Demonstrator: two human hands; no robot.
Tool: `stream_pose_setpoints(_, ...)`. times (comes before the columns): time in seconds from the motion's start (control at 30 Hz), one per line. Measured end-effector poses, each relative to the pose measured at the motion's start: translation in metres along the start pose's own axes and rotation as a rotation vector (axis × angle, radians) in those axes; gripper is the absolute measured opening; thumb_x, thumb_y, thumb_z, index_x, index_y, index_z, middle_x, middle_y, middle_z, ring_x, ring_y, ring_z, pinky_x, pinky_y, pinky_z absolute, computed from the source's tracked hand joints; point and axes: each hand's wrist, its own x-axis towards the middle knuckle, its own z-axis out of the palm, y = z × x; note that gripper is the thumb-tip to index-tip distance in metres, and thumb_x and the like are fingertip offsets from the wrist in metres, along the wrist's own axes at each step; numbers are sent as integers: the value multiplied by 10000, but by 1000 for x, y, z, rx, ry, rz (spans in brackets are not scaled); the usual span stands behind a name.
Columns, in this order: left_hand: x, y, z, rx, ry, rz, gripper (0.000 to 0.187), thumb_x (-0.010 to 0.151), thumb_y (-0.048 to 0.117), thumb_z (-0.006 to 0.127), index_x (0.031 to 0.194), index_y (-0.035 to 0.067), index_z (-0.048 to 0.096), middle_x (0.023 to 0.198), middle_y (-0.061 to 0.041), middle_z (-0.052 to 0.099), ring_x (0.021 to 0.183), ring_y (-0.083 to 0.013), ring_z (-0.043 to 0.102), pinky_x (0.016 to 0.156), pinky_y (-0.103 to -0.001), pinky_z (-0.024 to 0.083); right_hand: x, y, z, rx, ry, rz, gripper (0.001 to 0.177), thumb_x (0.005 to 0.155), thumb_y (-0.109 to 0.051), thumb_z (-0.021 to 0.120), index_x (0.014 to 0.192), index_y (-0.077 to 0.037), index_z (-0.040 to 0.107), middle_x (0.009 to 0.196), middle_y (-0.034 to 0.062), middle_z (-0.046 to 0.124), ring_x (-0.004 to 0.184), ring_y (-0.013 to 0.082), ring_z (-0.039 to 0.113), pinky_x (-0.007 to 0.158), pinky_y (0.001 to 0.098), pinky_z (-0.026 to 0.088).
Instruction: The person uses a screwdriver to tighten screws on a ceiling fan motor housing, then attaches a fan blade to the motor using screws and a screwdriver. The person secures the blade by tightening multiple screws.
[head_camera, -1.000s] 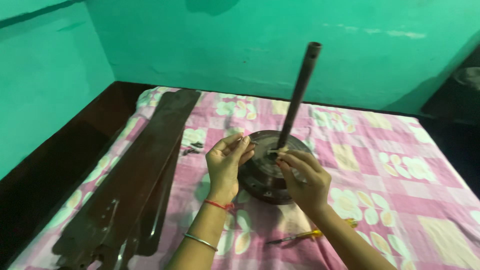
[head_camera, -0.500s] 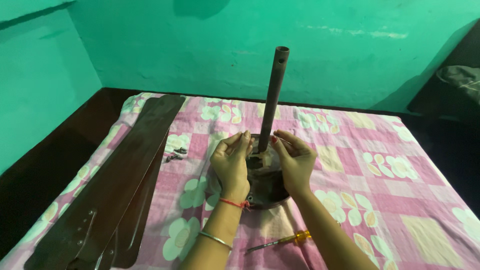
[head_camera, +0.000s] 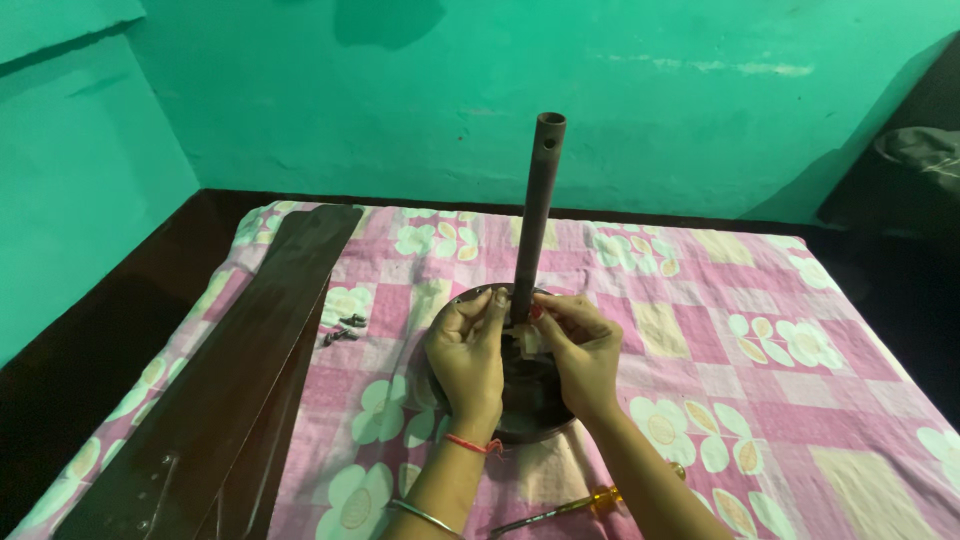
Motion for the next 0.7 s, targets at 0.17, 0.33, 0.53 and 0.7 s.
stream_pose_setpoints(0.17, 0, 1, 0, 3, -9, 10, 102, 932, 29, 723, 990, -52, 701, 981, -103, 780, 873, -111, 746, 804, -233, 598, -2, -5, 3, 7, -8, 14, 245, 931, 15, 724, 1173, 38, 755, 1079, 87, 721, 944, 119, 691, 833, 239, 548)
stream_pose_setpoints(0.33, 1, 0, 0, 51, 9, -17, 108, 938, 51, 753, 947, -53, 723, 906, -90, 771, 796, -90, 708, 736, -223, 571, -2, -7, 5, -4, -3, 14, 251, 946, -7, 723, 1193, 27, 755, 1092, 85, 709, 953, 120, 686, 841, 243, 552)
stream_pose_setpoints(0.53, -3, -7, -4, 131, -67, 48, 126, 951, 93, 735, 968, -31, 724, 921, -39, 759, 822, -50, 690, 734, -192, 559, -2, -2, 2, -15, 16, 10, 236, 953, -19, 720, 1180, 36, 750, 1077, 85, 723, 932, 124, 696, 844, 252, 562)
stream_pose_setpoints(0.7, -8, 0, -4, 252, -109, 34, 161, 987, 139, 740, 1041, -12, 755, 896, -29, 715, 770, -68, 601, 686, -219, 488, -2, 5, -3, 94, 0, -13, 213, 954, 5, 720, 1162, 48, 737, 1081, 101, 727, 953, 143, 707, 872, 272, 573)
